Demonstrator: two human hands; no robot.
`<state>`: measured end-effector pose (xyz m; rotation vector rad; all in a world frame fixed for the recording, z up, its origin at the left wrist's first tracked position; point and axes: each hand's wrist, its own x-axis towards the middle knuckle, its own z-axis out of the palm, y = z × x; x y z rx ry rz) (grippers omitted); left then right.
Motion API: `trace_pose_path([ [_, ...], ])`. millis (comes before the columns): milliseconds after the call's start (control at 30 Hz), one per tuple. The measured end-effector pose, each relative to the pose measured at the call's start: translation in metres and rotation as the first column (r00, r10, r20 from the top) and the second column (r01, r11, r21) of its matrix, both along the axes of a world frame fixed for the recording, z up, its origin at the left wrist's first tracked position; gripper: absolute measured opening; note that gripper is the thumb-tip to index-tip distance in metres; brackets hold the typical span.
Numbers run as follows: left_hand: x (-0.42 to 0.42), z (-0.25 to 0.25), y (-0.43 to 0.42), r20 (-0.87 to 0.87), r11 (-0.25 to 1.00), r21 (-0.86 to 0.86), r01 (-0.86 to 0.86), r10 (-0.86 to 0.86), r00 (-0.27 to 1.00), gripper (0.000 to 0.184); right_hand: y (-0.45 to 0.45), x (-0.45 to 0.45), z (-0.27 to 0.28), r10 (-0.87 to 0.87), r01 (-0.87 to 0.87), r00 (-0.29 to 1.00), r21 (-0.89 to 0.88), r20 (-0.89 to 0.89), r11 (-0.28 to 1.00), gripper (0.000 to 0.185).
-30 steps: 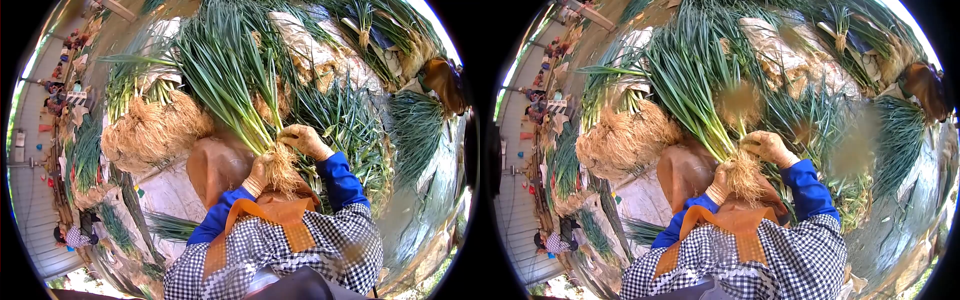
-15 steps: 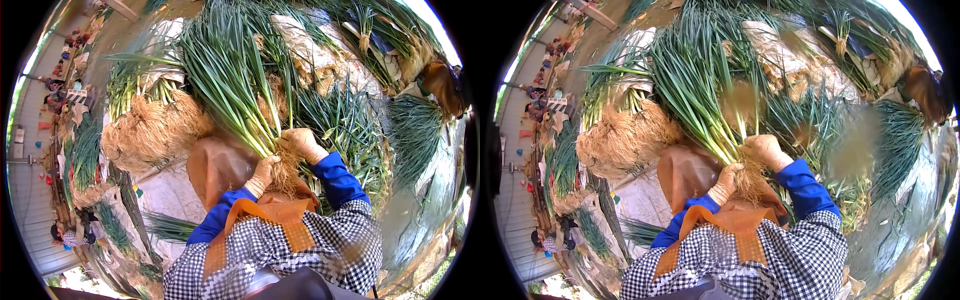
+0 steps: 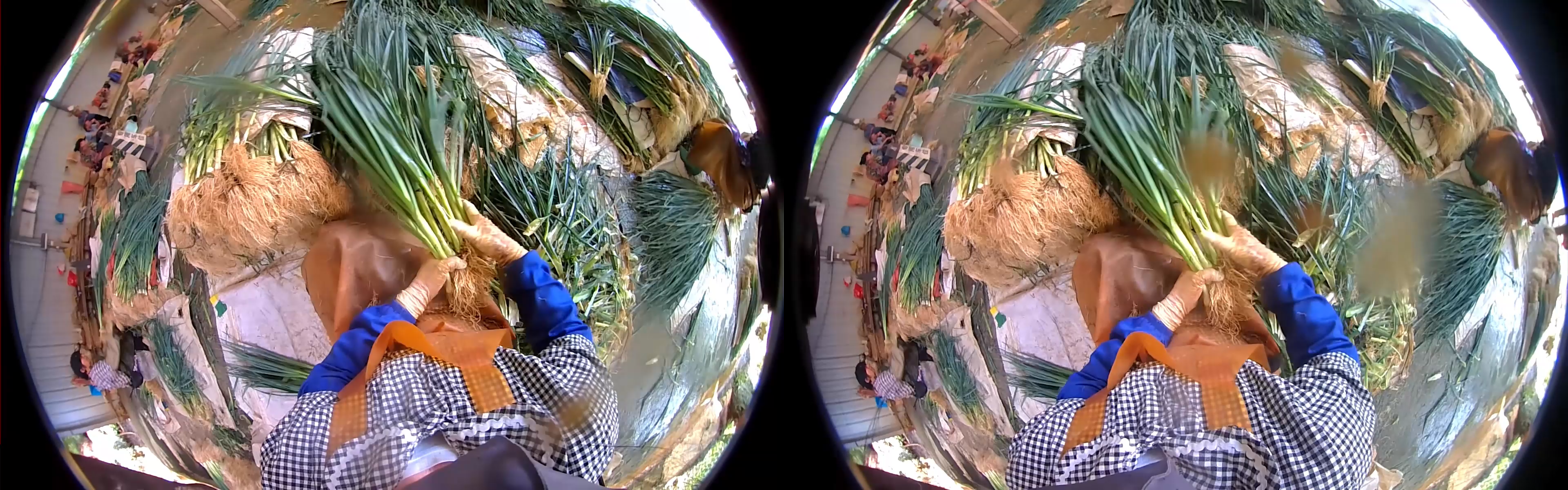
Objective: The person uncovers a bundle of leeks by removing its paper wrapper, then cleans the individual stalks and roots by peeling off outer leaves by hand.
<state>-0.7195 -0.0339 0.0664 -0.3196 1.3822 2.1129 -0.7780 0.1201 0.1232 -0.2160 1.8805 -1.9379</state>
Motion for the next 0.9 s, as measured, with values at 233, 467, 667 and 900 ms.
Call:
trace_pose_path([
  [233, -0.025, 0.090, -0.005, 0.021, 0.217, -0.881, 0.422, -0.871, 0.491, 0.050, -0.008, 0.012, 0.010, 0.010, -0.006, 1.000, 0.151, -0.026, 0.989, 0.104],
  [467, -0.055, 0.027, -0.029, 0.056, 0.989, 0.130, 0.065, -0.073, 0.996, 0.056, 0.016, 0.008, 0.023, -0.032, 0.067, 0.990, -0.264, 0.135, 0.962, 0.080],
  [667, -0.077, 0.036, 0.017, 0.095, 0.864, 0.502, -0.050, 0.002, 0.995, 0.044, -0.003, 0.053, 0.048, 0.361, 0.218, 0.741, 0.711, -0.566, 0.668, 0.087],
  [900, -0.099, 0.076, -0.004, -0.036, 0.638, 0.766, 0.084, -0.089, 0.995, 0.018, 0.102, 0.035, 0.080, -0.280, 0.276, 0.928, -0.048, -0.248, 0.960, 0.051],
])
